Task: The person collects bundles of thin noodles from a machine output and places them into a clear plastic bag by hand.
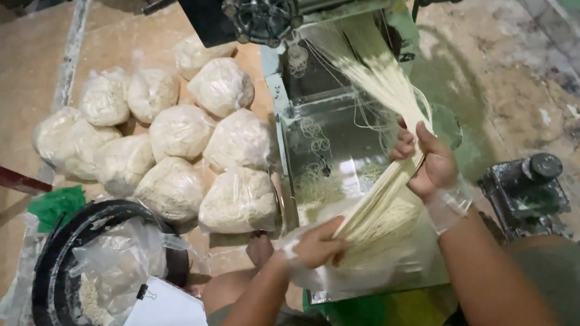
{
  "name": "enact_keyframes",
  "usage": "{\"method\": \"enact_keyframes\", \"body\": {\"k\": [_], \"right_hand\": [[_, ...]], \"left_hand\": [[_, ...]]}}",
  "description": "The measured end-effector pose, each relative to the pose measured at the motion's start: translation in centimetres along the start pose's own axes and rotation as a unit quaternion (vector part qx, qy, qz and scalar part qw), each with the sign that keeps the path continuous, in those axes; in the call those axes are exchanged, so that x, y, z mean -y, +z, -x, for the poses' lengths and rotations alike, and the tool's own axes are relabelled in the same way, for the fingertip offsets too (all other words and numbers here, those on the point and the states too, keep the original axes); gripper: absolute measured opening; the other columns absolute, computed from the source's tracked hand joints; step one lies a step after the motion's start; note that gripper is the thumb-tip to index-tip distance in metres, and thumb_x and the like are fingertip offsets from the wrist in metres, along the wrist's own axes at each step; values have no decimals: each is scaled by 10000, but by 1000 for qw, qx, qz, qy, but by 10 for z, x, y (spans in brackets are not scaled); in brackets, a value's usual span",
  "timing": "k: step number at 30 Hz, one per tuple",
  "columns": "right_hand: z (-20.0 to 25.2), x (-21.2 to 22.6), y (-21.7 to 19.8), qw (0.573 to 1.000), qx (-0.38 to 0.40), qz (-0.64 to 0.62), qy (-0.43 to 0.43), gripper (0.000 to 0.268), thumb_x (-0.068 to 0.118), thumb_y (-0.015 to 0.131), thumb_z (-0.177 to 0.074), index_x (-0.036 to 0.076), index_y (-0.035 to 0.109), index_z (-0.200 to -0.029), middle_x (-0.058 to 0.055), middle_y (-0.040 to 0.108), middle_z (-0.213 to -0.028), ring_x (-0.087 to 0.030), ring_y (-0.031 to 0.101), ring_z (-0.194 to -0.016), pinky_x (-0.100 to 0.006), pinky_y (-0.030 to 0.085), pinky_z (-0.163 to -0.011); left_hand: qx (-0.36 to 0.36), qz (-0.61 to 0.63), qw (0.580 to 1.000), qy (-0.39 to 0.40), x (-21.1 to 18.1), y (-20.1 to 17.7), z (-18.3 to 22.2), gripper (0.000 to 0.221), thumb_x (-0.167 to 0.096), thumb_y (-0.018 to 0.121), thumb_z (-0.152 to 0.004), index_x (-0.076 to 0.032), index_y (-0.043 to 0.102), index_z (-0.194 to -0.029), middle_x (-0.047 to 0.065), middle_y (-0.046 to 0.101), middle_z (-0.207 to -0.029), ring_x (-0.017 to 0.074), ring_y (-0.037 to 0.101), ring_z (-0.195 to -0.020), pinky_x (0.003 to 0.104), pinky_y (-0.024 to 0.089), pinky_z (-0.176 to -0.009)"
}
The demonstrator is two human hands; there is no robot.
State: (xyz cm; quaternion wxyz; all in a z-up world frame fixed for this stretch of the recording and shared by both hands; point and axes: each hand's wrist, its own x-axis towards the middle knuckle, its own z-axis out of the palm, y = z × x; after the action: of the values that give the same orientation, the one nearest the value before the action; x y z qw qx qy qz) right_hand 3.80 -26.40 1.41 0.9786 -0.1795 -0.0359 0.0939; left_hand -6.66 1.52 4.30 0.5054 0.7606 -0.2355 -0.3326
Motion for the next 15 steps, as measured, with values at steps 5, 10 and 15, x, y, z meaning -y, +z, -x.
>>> {"method": "enact_keyframes", "body": {"k": [5, 10, 15], "right_hand": [[6, -26, -1, 987, -107, 102, 59, 197, 229, 603, -1053, 36, 624, -1016, -20, 591, -801, -162, 617, -683, -302, 526, -713], [14, -68, -8, 974, -96, 189, 86, 114, 122, 629, -1011, 10, 620, -989, -92, 595, -740, -278, 645, -597, -401, 561, -639], [33, -80, 26, 951, -50, 279, 124, 97, 17, 679, -943, -58, 628, -907, -174, 603, -620, -368, 658, -475, -439, 576, -510]], "left_hand": [[-75, -254, 948, -175, 135, -29, -36, 583, -276, 491, -934, -198, 500, -1511, 114, 518, -1544, 313, 477, -1427, 431, 397, -1186], [-161, 13, 986, 36, -13, -19, -22, 528, -380, 657, -935, -80, 612, -1367, 233, 605, -1399, 399, 536, -1346, 512, 416, -1134], [-116, 472, 874, -1, 5, -12, -94, 695, -694, 582, -979, -8, 689, -986, 108, 569, -739, 219, 594, -617, 305, 576, -504]]}}
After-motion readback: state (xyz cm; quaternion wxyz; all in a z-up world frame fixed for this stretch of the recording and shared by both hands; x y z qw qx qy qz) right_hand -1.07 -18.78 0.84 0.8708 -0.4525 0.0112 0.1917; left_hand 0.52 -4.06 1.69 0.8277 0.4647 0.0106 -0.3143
